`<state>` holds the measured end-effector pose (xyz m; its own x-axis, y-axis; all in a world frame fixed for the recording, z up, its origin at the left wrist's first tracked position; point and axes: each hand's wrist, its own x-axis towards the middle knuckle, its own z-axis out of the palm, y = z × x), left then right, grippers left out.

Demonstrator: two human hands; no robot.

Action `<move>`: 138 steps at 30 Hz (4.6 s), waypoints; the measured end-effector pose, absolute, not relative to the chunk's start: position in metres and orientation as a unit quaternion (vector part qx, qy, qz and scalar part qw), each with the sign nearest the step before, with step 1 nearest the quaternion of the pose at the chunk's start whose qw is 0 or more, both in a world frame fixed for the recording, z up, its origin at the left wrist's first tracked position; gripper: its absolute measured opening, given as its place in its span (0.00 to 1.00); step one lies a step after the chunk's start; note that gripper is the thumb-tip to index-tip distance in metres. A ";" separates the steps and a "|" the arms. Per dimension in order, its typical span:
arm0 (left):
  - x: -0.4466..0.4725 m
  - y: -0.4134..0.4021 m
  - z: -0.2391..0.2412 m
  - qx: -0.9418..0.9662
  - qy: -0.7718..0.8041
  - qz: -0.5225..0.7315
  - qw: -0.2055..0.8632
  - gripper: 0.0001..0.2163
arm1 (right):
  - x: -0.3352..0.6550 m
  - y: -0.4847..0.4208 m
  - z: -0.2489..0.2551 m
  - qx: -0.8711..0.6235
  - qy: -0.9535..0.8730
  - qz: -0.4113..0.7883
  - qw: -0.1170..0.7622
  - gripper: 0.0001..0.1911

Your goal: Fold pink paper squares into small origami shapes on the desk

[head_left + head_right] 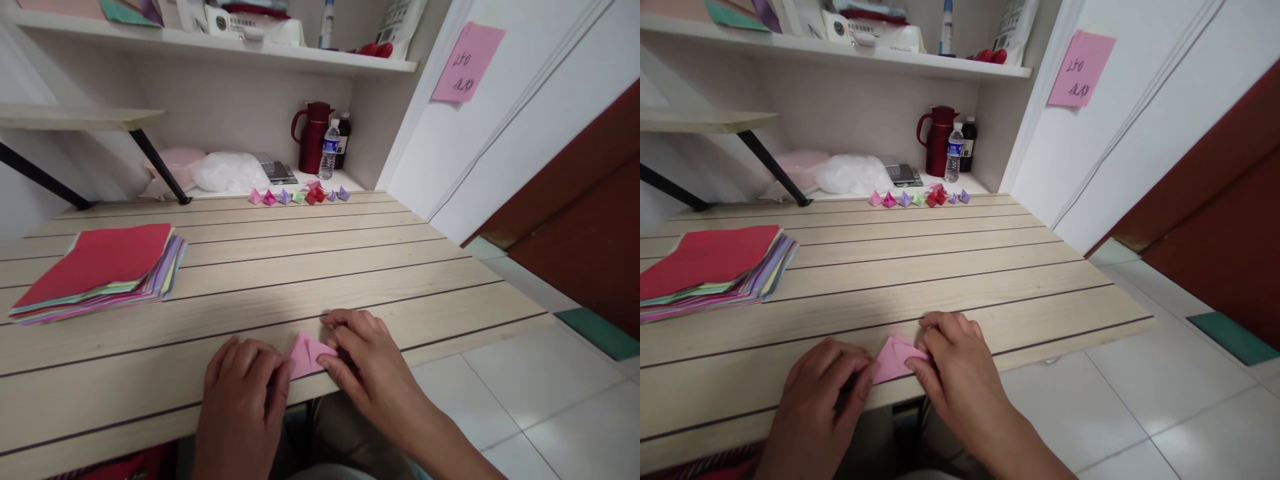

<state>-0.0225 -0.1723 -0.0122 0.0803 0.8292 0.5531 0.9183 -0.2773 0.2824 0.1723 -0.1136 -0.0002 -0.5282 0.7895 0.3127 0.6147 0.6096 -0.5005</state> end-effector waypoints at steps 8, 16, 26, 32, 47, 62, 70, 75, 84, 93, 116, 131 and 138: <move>-0.030 -0.175 -0.020 -0.755 -0.583 -0.279 0.107 0.02 | 0.179 -0.111 0.001 -0.362 -0.880 0.175 0.253 0.10; -0.035 -0.179 -0.022 -0.774 -0.539 -0.297 0.147 0.10 | 0.187 -0.109 0.004 -0.316 -0.883 0.222 0.265 0.09; -0.031 -0.171 -0.024 -0.754 -0.595 -0.253 0.110 0.02 | 0.184 -0.108 0.002 -0.377 -0.855 0.208 0.287 0.02; -0.024 -0.166 -0.024 -0.728 -0.627 -0.258 0.101 0.03 | 0.186 -0.104 -0.001 -0.393 -0.849 0.204 0.287 0.02; -0.023 -0.165 -0.025 -0.707 -0.641 -0.269 0.131 0.04 | 0.174 -0.102 -0.002 -0.445 -0.847 0.144 0.253 0.05; -0.007 -0.160 -0.020 -0.690 -0.652 -0.258 0.178 0.06 | 0.170 -0.100 -0.003 -0.472 -0.837 0.130 0.244 0.07; -0.015 -0.162 -0.012 -0.656 -0.716 -0.206 0.119 0.07 | 0.170 -0.093 0.006 -0.471 -0.847 0.131 0.209 0.07; -0.041 -0.180 -0.011 -0.628 -0.723 -0.233 0.169 0.07 | 0.171 -0.086 0.010 -0.459 -0.856 0.147 0.186 0.09; 0.005 -0.195 -0.032 -0.757 -0.609 -0.179 0.152 0.26 | 0.171 -0.084 0.006 -0.439 -0.865 0.159 0.183 0.07; 0.001 -0.191 -0.043 -0.760 -0.615 -0.158 0.137 0.28 | 0.184 -0.092 -0.003 -0.467 -0.832 0.134 0.269 0.11; 0.001 -0.190 -0.038 -0.761 -0.618 -0.120 0.158 0.31 | 0.230 -0.129 -0.031 -0.385 -0.902 -0.092 0.174 0.28; 0.005 -0.187 -0.052 -0.743 -0.622 -0.151 0.194 0.32 | 0.177 -0.130 -0.039 -0.273 -0.915 -0.157 0.251 0.31; 0.006 -0.185 -0.057 -0.737 -0.629 -0.162 0.185 0.34 | 0.163 -0.129 -0.040 -0.351 -0.891 -0.117 0.263 0.34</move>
<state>0.0060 -0.1846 -0.0566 0.1562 0.8675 0.4722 0.9877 -0.1403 -0.0689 0.1634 -0.1292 -0.0396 -0.6157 0.5644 0.5500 0.6868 0.7265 0.0233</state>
